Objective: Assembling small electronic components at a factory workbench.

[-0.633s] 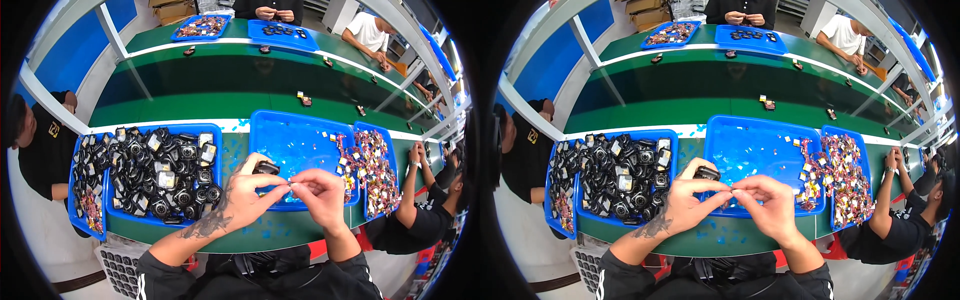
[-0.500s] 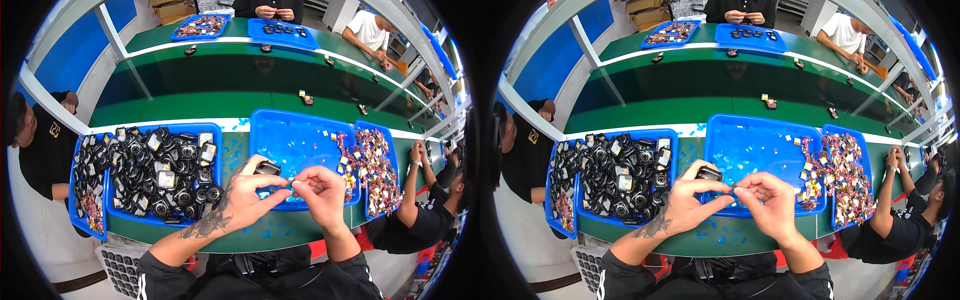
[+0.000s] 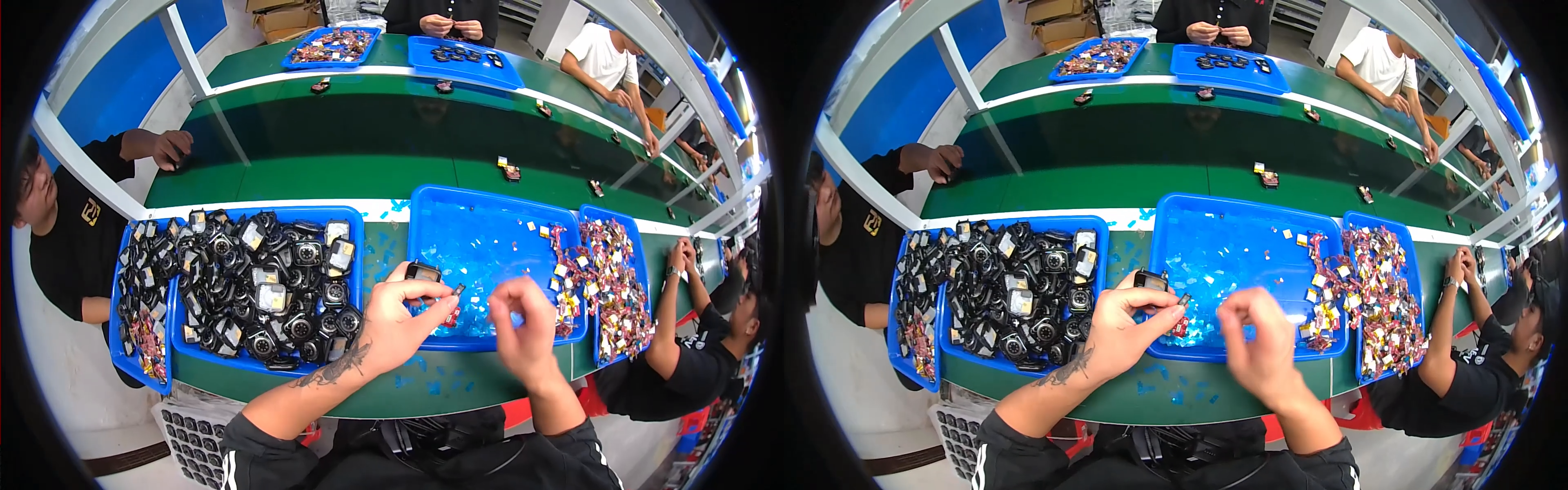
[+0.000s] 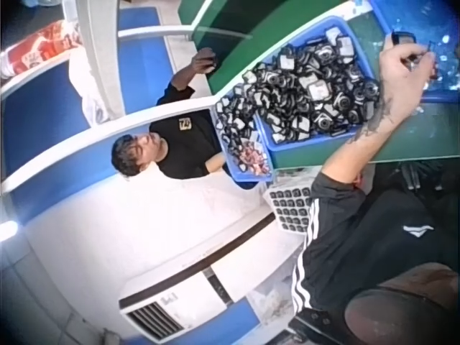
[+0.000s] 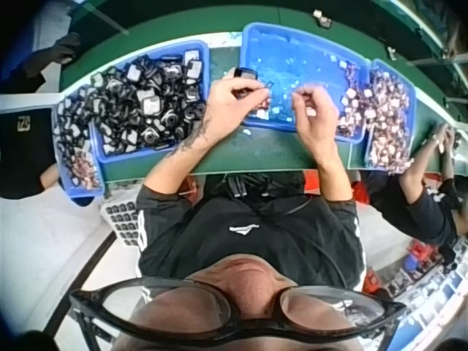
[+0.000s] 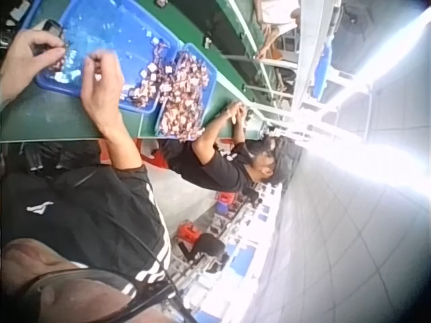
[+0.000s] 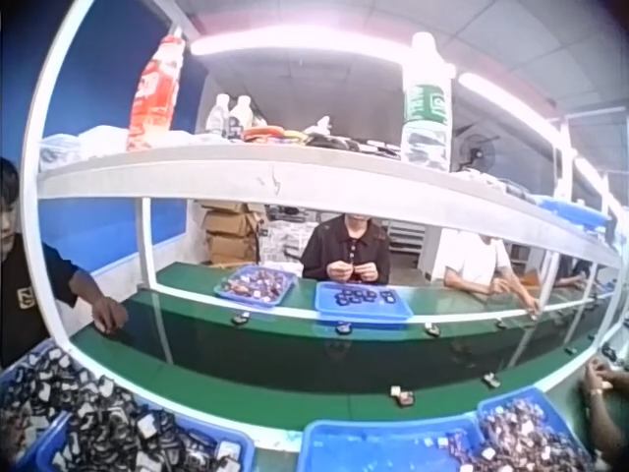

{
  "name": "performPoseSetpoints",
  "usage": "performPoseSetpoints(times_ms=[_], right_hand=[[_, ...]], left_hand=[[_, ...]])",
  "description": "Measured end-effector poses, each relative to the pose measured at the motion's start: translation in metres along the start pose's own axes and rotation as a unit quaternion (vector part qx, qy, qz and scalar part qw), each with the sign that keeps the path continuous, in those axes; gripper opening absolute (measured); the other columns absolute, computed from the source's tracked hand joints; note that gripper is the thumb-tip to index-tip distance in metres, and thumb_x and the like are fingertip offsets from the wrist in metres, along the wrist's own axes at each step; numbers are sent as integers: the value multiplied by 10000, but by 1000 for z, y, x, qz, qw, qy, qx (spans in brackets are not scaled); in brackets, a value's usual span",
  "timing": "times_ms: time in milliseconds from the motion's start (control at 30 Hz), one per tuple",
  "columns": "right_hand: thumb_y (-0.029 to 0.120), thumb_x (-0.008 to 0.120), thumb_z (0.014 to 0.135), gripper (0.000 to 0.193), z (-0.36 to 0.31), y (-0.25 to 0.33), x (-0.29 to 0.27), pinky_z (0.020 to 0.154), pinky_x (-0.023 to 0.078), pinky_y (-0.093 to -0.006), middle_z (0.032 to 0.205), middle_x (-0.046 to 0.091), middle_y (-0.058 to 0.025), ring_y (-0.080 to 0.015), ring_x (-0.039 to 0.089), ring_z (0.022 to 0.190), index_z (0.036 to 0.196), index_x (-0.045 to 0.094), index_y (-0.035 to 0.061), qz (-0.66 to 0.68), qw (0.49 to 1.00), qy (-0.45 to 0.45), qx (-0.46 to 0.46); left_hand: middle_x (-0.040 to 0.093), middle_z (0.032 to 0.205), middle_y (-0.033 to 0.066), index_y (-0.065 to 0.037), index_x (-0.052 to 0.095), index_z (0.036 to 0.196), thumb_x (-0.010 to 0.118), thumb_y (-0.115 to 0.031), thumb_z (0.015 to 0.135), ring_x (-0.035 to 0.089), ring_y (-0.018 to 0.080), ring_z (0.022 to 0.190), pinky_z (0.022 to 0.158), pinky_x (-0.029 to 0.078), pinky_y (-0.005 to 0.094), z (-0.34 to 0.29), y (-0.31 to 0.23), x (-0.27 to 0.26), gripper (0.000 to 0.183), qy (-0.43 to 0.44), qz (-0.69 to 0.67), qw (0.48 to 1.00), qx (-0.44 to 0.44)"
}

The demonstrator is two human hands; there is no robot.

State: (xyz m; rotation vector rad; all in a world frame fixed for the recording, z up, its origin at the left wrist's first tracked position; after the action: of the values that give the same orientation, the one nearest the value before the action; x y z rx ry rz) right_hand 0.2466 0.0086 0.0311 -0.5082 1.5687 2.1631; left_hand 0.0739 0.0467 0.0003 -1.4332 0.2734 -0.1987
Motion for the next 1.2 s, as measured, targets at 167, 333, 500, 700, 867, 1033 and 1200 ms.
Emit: performPoseSetpoints(times_ms=[167,333,500,700,867,1033,1200], right_hand=[[-61,615,833,353,16,-5,2,768,514,-326,1011,637,-161,-254,645,899,1175,646,21,-49,996,64,-44],[-79,623,848,233,5,-9,18,774,535,-259,1013,630,-109,-168,618,939,1063,679,-8,277,955,91,50],[-82,723,749,181,5,6,-5,693,530,-302,873,669,-110,-203,656,816,910,695,-6,71,997,-35,-25],[-55,736,743,180,16,33,16,658,527,-310,829,669,-99,-232,661,750,905,712,21,-46,993,-44,-96],[-58,724,757,223,19,41,19,631,528,-298,833,656,-105,-227,659,741,962,709,29,-76,985,-73,-139],[-52,716,777,194,16,39,18,603,526,-295,851,673,-114,-212,661,714,959,699,14,-57,992,-62,-94],[-32,729,779,139,14,34,16,578,509,-286,830,688,-112,-189,660,681,905,684,3,-5,996,-86,4]], left_hand=[[688,963,106,58,691,1007,659,-47,891,644,116,850,764,519,251,-6,15,14,160,99,-257,946,-169],[678,996,91,49,669,1075,632,-77,917,633,119,875,791,518,265,-8,15,25,206,172,-319,916,-174],[617,1184,95,-13,552,1316,470,-40,984,592,120,1009,862,487,260,4,4,3,343,15,-108,993,-32],[537,1266,142,-27,219,1511,444,90,943,550,149,1126,957,454,279,2,-1,13,623,11,-223,975,-16],[539,1280,124,19,325,1443,446,40,967,545,153,1136,956,450,280,-5,4,20,492,40,-232,971,-26],[558,1275,126,27,381,1416,435,-34,1001,533,144,1173,992,426,279,-7,6,23,422,86,-225,970,-20],[574,1258,104,44,394,1406,435,-83,1016,540,121,1126,970,437,272,-8,8,25,412,94,-264,960,-20]])
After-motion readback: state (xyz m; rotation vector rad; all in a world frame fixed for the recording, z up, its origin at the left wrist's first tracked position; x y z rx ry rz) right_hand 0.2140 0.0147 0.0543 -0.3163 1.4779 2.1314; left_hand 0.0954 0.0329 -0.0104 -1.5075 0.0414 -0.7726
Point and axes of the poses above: each hand's wrist, its own z-axis towards the middle knuckle, its own x-axis out of the palm, y = z × x, the point moved 6 cm from there along z, towards the middle knuckle
